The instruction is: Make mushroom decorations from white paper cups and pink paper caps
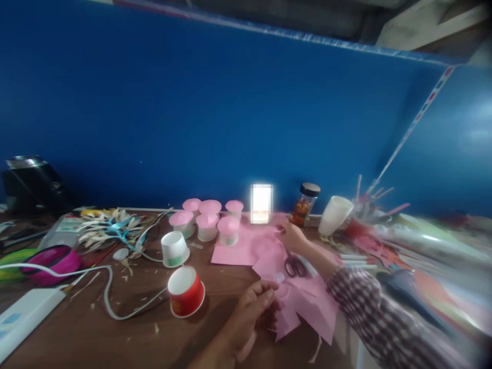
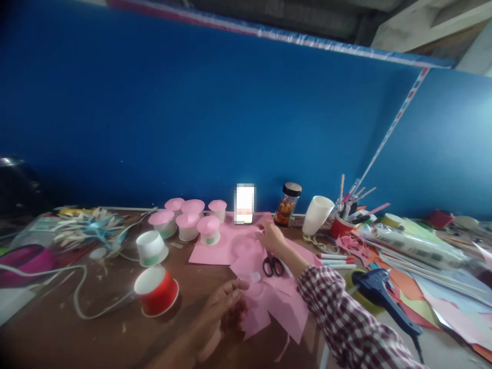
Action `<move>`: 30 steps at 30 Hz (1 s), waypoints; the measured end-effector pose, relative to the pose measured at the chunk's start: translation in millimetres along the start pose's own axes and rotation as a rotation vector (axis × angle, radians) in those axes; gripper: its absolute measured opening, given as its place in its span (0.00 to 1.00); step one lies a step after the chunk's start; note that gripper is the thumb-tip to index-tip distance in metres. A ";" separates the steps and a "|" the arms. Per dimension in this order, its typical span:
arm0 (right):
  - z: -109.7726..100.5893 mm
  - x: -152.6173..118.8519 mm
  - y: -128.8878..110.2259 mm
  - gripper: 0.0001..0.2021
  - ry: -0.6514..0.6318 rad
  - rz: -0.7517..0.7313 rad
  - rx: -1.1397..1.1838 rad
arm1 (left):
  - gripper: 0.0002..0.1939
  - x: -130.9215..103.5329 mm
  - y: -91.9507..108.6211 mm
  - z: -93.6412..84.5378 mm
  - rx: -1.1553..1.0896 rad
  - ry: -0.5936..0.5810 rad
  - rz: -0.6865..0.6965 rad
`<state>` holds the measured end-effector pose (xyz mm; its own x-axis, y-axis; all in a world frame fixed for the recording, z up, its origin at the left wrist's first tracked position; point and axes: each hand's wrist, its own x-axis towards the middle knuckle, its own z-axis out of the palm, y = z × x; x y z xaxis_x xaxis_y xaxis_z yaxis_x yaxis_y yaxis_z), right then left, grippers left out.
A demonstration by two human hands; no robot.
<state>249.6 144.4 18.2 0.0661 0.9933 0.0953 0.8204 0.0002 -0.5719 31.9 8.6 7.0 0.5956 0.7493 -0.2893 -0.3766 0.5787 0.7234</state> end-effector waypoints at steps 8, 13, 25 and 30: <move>23.3 -25.9 -18.9 0.24 -0.115 -0.214 -0.063 | 0.23 -1.2 1.7 2.1 -0.006 0.009 0.017; 26.1 -23.3 -18.5 0.25 -0.128 -0.227 -0.083 | 0.25 -0.2 2.0 1.4 0.016 -0.002 0.009; 17.2 -26.2 -35.9 0.16 -0.112 -0.265 -0.029 | 0.27 4.2 3.7 -3.3 -0.041 0.043 0.058; 3.5 -45.0 -46.4 0.08 -0.110 -0.286 0.058 | 0.23 4.7 15.1 -4.1 -0.137 0.181 0.274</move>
<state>206.6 100.1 37.6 -0.2267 0.9586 0.1722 0.7629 0.2847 -0.5805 26.1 22.2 14.0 0.3290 0.9204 -0.2112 -0.6036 0.3770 0.7025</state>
